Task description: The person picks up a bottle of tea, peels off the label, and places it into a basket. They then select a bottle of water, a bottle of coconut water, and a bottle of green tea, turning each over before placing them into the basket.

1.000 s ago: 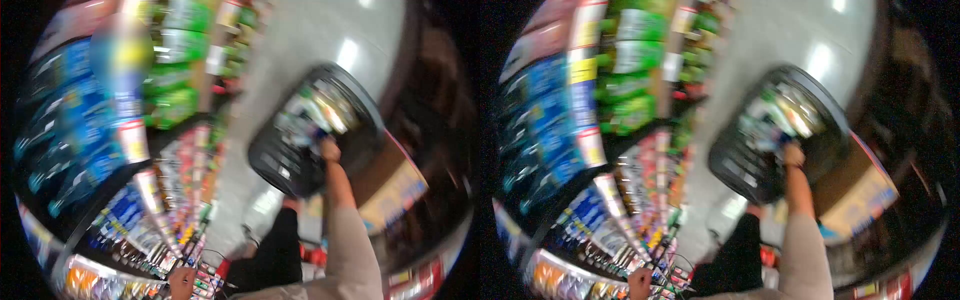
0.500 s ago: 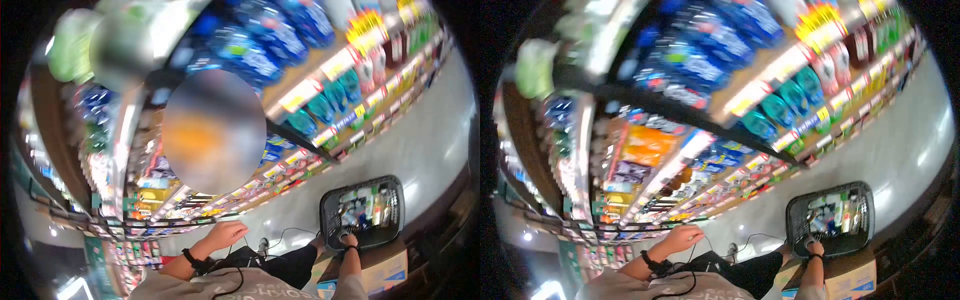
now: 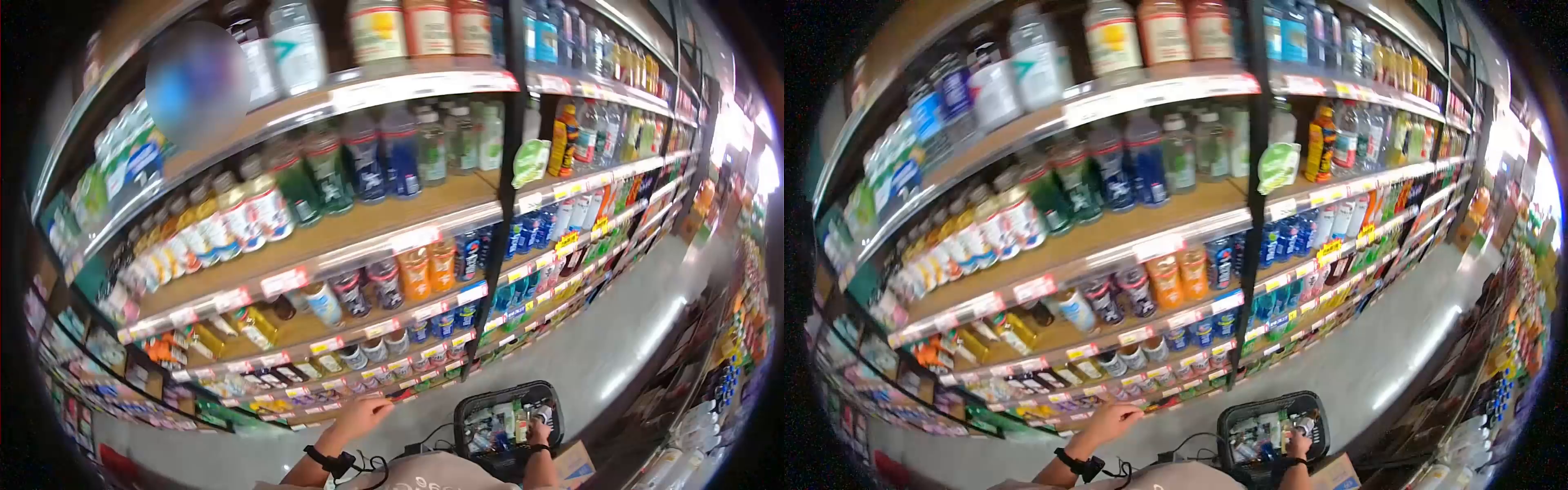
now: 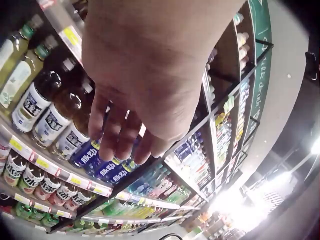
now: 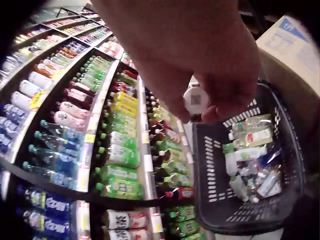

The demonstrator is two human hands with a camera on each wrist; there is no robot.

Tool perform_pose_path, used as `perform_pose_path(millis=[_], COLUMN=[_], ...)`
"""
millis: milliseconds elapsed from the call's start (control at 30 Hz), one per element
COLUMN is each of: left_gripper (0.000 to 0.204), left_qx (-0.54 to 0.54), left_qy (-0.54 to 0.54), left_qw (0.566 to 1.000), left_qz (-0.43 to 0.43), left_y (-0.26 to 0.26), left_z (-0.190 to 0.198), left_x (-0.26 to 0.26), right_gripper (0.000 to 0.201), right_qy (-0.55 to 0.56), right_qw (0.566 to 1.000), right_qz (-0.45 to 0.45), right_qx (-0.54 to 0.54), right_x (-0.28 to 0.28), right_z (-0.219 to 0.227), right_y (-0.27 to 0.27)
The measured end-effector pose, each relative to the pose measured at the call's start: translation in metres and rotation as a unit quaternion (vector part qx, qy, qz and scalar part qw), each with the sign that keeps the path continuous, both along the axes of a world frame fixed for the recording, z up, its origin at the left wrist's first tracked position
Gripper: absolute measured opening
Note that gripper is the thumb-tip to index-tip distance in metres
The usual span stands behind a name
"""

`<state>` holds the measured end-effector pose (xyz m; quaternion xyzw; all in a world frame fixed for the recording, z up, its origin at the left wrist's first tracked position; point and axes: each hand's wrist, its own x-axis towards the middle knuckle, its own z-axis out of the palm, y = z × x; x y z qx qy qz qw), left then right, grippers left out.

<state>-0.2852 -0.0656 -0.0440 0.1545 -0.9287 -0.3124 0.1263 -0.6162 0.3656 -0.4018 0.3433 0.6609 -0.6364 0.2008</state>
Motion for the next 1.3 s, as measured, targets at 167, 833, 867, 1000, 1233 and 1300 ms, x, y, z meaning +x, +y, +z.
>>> perform_pose_path(millis=[167, 833, 867, 1000, 1233, 1300], left_gripper=[0.030, 0.063, 0.060, 0.059, 0.070, 0.070], left_qx=[0.100, 0.127, 0.326, 0.478, 0.587, 0.569], left_qy=[-0.048, 0.149, 0.145, 0.329, 0.392, 0.380], left_qw=[0.991, 0.930, 0.881, 0.785, 0.697, 0.712], left_qz=[0.080, 0.311, 0.310, 0.218, 0.124, 0.155], left_y=[0.001, 0.062, 0.061, 0.042, 0.066, 0.078], left_z=[0.024, -0.013, 0.011, 0.008, 0.048, 0.059], left_x=[0.090, 0.274, 0.277, 0.285, 0.272, 0.258], right_gripper=[0.029, 0.047, 0.046, 0.039, 0.040, 0.043], right_qy=[0.021, 0.164, 0.174, 0.165, 0.167, 0.174], right_qw=[0.988, 0.471, 0.481, 0.506, 0.498, 0.498], right_qz=[0.154, 0.785, 0.783, 0.779, 0.777, 0.778], right_qx=[-0.023, -0.367, -0.354, -0.332, -0.348, -0.341], right_x=[0.066, 0.308, 0.308, 0.317, 0.319, 0.317], right_z=[0.114, 0.429, 0.431, 0.433, 0.432, 0.439], right_y=[-0.085, -0.265, -0.267, -0.262, -0.254, -0.250])
